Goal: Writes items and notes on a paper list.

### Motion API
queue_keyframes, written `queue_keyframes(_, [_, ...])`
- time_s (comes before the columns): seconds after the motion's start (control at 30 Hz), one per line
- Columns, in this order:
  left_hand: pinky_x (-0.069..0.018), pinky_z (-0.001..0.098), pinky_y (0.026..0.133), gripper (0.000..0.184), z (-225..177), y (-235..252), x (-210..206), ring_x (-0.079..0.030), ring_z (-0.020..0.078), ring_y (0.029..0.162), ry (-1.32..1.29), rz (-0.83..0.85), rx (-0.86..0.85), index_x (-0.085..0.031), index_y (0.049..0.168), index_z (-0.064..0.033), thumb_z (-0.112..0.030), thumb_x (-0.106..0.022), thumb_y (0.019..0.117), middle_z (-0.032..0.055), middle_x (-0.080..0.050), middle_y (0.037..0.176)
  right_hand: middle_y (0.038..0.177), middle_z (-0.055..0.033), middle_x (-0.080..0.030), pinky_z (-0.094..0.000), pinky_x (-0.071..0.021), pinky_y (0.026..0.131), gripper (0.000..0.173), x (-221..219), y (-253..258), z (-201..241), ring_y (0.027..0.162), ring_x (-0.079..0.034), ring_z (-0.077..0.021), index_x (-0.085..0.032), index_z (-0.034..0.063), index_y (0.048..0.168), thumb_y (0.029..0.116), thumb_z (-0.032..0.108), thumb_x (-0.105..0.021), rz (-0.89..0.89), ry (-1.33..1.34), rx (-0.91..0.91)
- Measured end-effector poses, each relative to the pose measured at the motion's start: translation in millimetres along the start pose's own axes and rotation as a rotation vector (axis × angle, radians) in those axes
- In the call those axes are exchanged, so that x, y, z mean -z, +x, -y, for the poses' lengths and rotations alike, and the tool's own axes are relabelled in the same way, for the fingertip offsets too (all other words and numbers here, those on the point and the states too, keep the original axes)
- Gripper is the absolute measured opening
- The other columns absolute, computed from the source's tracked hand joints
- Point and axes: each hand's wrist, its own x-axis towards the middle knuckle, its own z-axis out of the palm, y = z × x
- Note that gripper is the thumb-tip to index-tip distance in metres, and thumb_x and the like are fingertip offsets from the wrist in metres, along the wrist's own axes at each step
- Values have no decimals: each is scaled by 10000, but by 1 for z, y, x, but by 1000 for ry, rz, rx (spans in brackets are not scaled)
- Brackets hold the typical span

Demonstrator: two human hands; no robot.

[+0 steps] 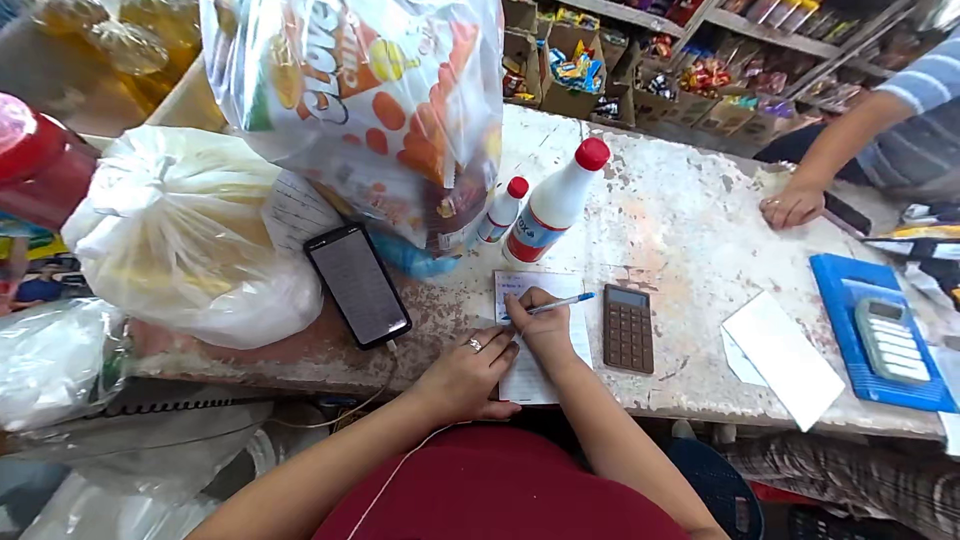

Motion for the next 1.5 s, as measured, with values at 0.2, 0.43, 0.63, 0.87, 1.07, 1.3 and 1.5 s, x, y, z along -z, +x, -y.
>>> queue_keyframes(0.2, [-498,508,1047,779,0,-1,0,-595,319,1309,15,-14,-2,-651,1302,-43,-696,-572,886,152,-636,1389,532,44,-525,-197,-423,477,347,-1,2,3,469,-483,-10,-538,95,629,916,96,-733,10,-17,-67])
queue_keyframes(0.43, [-497,507,1047,772,1,0,0,-588,318,1319,15,-12,-9,-654,1297,-47,-696,-571,887,151,-630,1400,536,54,-526,-177,-420,472,341,0,-1,3,474,-483,7,-538,98,625,912,76,-722,-6,4,-40])
queue_keyframes(0.63, [-503,505,1040,769,1,0,0,-603,316,1298,21,-19,-11,-661,1286,-47,-697,-572,886,146,-652,1364,538,47,-504,-209,-400,483,346,-1,0,3,483,-462,-15,-528,97,620,909,101,-718,35,-94,-76])
queue_keyframes(0.87, [-504,503,1044,774,1,0,-1,-600,319,1304,21,-32,-16,-665,1277,-43,-701,-573,880,150,-650,1368,544,42,-500,-210,-387,489,334,1,2,4,489,-456,-15,-523,90,622,898,82,-713,28,-112,-79])
queue_keyframes(1.07, [-503,495,1044,757,2,-1,-1,-604,311,1300,23,-38,-19,-671,1266,-49,-695,-571,886,147,-651,1366,531,48,-481,-206,-375,481,341,1,2,4,481,-445,-12,-502,106,605,881,75,-699,47,-125,-76])
queue_keyframes(1.3, [-482,490,1076,764,2,0,-1,-575,315,1336,14,-10,-11,-650,1303,-48,-687,-575,891,150,-619,1415,521,55,-484,-207,-376,475,367,8,1,4,472,-449,-9,-508,119,601,908,115,-710,-14,-131,-118])
queue_keyframes(1.5, [-477,497,1082,757,2,0,-1,-570,316,1341,12,0,-11,-646,1305,-56,-684,-584,887,154,-615,1417,521,54,-479,-207,-368,470,364,6,1,4,471,-439,-11,-514,115,603,904,98,-718,12,-139,-115])
